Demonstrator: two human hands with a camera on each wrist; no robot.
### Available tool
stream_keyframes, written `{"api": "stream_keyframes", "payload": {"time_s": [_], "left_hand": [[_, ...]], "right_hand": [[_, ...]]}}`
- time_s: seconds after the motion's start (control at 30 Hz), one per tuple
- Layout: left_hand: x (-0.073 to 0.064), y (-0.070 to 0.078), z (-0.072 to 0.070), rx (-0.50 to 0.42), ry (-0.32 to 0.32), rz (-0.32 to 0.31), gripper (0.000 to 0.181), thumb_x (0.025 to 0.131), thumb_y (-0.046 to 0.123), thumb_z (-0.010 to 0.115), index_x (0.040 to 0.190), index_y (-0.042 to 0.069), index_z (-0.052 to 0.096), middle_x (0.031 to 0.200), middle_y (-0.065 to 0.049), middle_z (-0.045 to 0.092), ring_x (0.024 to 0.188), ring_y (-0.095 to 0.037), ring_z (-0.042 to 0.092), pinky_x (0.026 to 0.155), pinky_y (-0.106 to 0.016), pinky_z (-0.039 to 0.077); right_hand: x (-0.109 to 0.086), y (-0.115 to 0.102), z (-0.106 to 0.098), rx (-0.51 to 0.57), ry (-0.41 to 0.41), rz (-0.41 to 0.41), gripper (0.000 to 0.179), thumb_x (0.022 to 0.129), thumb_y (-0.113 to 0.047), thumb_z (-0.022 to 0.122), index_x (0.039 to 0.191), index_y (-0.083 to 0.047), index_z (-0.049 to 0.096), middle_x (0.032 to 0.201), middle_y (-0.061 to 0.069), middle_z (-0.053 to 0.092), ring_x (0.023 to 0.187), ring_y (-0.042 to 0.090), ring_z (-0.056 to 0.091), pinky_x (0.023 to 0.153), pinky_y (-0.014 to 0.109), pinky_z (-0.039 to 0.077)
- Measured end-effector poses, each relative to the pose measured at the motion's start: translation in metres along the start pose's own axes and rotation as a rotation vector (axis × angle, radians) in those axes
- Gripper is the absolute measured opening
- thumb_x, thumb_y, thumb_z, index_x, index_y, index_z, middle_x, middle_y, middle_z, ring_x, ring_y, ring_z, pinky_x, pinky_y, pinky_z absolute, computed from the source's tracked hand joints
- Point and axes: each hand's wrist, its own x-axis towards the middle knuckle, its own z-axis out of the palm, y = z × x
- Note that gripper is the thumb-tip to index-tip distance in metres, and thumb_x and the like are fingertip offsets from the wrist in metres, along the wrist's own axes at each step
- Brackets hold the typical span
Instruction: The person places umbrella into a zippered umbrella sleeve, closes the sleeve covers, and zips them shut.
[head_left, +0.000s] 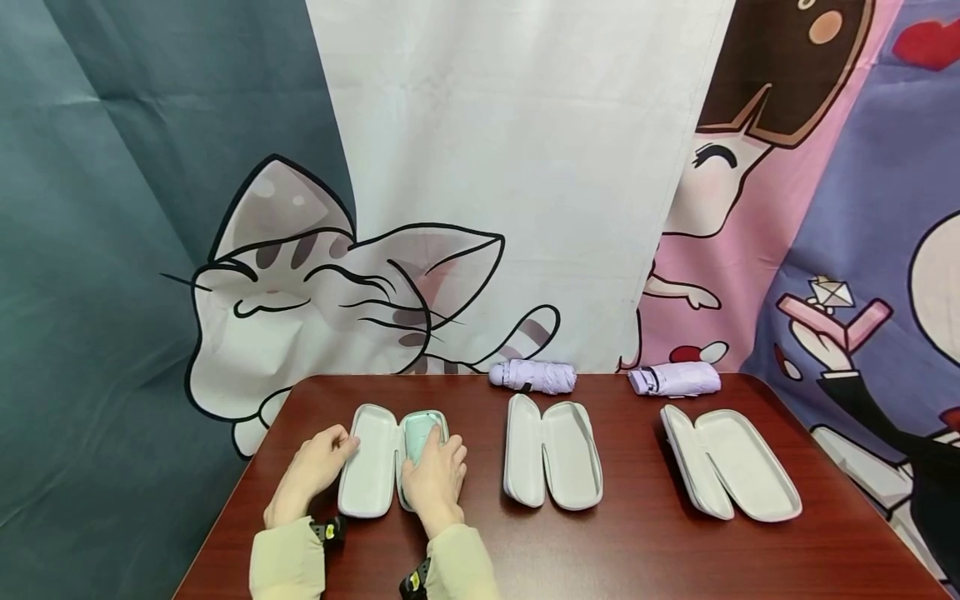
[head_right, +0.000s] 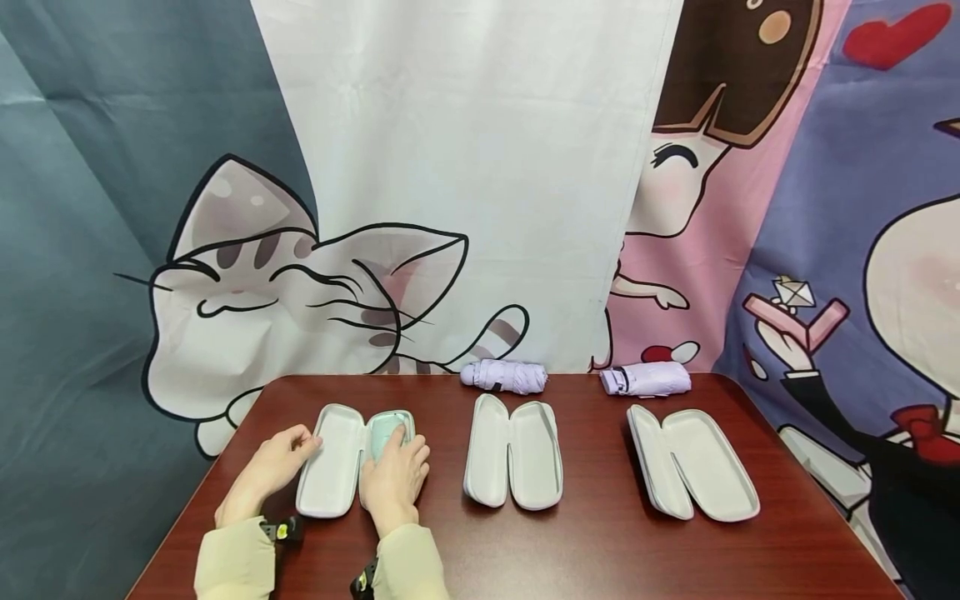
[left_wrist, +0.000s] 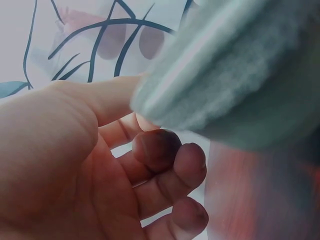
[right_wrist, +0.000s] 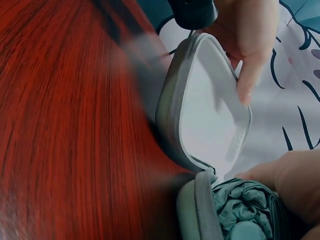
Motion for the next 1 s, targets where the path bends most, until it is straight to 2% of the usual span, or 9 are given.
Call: {"api": "stream_keyframes", "payload": {"time_s": [0.33, 0.57, 0.67, 0.83, 1.0], "left_hand": [[0.001, 0.001, 0.002, -0.004, 0.011, 0.019, 0.026, 0.098, 0.029, 0.059, 0.080, 0.014, 0.049, 0.064, 0.000, 0.040, 0.060, -0.017, 0.043, 0.057, -0.033, 0.033], [0.001, 0.003, 0.001, -0.013, 0.008, 0.023, 0.026, 0.098, 0.030, 0.059, 0.080, 0.013, 0.049, 0.064, 0.000, 0.040, 0.060, -0.016, 0.042, 0.057, -0.032, 0.033], [0.001, 0.003, 0.001, -0.002, 0.009, 0.013, 0.026, 0.098, 0.030, 0.059, 0.080, 0.013, 0.049, 0.064, 0.000, 0.041, 0.061, -0.017, 0.044, 0.059, -0.033, 0.034], [0.001, 0.002, 0.001, -0.004, 0.000, -0.001, 0.026, 0.098, 0.031, 0.059, 0.082, 0.012, 0.050, 0.066, -0.001, 0.042, 0.063, -0.017, 0.045, 0.060, -0.033, 0.035], [0.002, 0.003, 0.000, -0.112, -0.029, -0.022, 0.027, 0.100, 0.033, 0.056, 0.087, 0.010, 0.053, 0.068, -0.003, 0.046, 0.064, -0.018, 0.053, 0.058, -0.032, 0.044]], "right_hand": [[-0.005, -0.003, 0.014, -0.054, -0.007, -0.029, 0.070, 0.087, -0.028, 0.073, 0.141, 0.006, 0.043, 0.137, 0.027, 0.036, 0.118, 0.038, 0.037, 0.081, 0.046, 0.036], [-0.004, -0.002, 0.013, -0.062, -0.030, -0.036, 0.072, 0.088, -0.030, 0.072, 0.140, 0.008, 0.042, 0.137, 0.027, 0.036, 0.120, 0.039, 0.036, 0.081, 0.047, 0.034], [-0.002, -0.001, 0.005, 0.014, -0.066, -0.028, 0.068, 0.088, -0.029, 0.071, 0.138, 0.009, 0.045, 0.136, 0.027, 0.036, 0.120, 0.039, 0.035, 0.082, 0.049, 0.034], [0.004, 0.004, -0.013, 0.155, -0.094, -0.021, 0.050, 0.088, -0.026, 0.067, 0.126, 0.006, 0.057, 0.125, 0.024, 0.043, 0.115, 0.038, 0.037, 0.080, 0.052, 0.035], [0.017, 0.022, -0.019, 0.236, -0.115, -0.007, 0.043, 0.089, -0.024, 0.064, 0.125, 0.001, 0.060, 0.116, 0.018, 0.046, 0.111, 0.036, 0.042, 0.082, 0.055, 0.037]]}}
